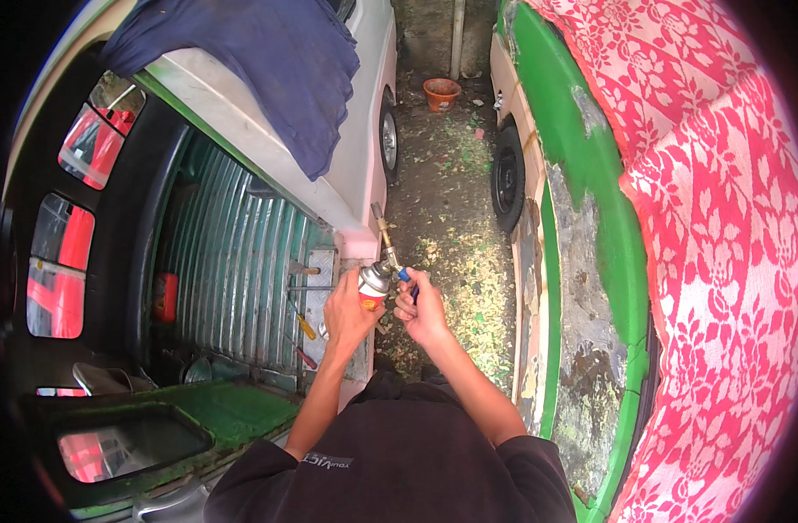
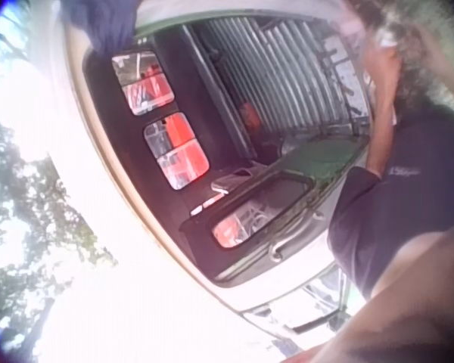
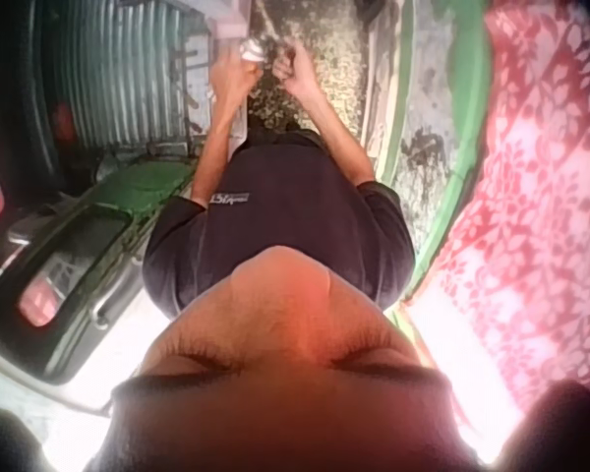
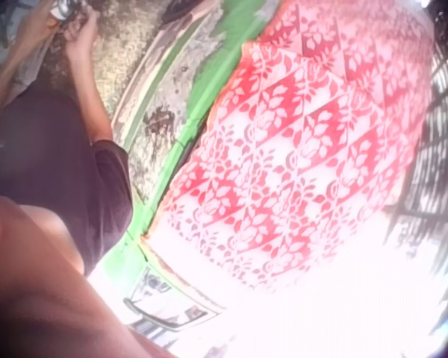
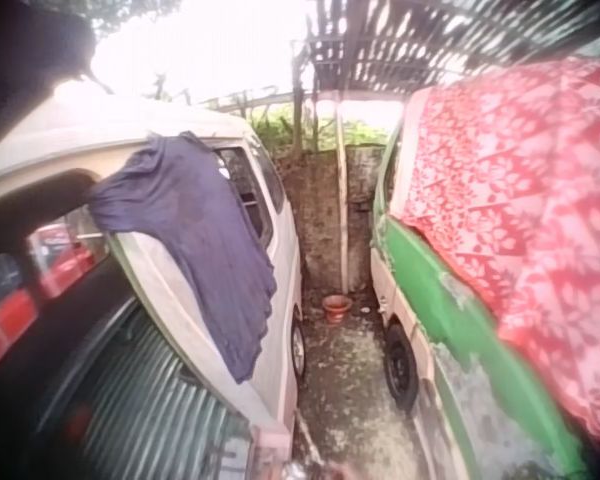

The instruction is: The person uses a chisel and hammer to scrape and chip away at a damaged area on the side of a green car. They then pick up a spray can and a lighter, preparing to apply heat to the panel.

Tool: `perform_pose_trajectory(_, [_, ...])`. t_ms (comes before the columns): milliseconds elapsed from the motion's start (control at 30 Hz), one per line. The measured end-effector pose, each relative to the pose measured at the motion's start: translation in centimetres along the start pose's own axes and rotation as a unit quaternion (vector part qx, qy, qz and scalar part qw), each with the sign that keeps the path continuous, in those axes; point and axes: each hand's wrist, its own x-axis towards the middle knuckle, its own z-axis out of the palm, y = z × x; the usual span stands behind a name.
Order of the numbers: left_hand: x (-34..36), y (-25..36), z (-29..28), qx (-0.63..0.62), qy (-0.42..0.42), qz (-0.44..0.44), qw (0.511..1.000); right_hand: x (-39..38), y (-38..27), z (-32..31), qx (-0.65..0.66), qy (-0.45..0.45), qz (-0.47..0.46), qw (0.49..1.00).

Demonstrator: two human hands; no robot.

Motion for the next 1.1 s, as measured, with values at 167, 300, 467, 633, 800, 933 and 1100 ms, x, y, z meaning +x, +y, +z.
perform_pose_trajectory(167, [0.0, 0.0, 0.1, 0.010, 0.039, 0.025, 0.999, 0.5, -0.8, -0.8, 0.200, -0.074, 0.155, 0.965])
perform_pose_trajectory(300, [0.2, -0.3, 0.2, -0.003, 0.040, 0.029, 0.999, 0.2, -0.8, -0.3, 0.067, -0.045, 0.077, 0.994])
perform_pose_trajectory(467, [0.5, -0.2, -0.1, -0.009, 0.014, 0.014, 1.000, 0.3, -0.1, -0.2, -0.222, 0.015, -0.157, 0.962])
perform_pose_trajectory(633, [0.5, -0.1, -0.3, -0.012, 0.004, 0.007, 1.000, 0.3, -0.7, -1.0, -0.642, 0.074, -0.365, 0.670])
perform_pose_trajectory(800, [0.5, -0.1, -0.4, -0.008, -0.014, 0.000, 1.000, -0.1, -1.7, -1.8, -0.722, 0.011, -0.476, 0.502])
perform_pose_trajectory(933, [0.2, -0.1, -0.4, 0.000, -0.035, -0.004, 0.999, -0.6, -1.9, -1.4, -0.721, 0.015, -0.521, 0.456])
perform_pose_trajectory(1100, [0.0, 0.2, -0.3, 0.002, -0.046, -0.015, 0.999, -0.2, -1.5, -2.0, -0.703, 0.025, -0.541, 0.461])
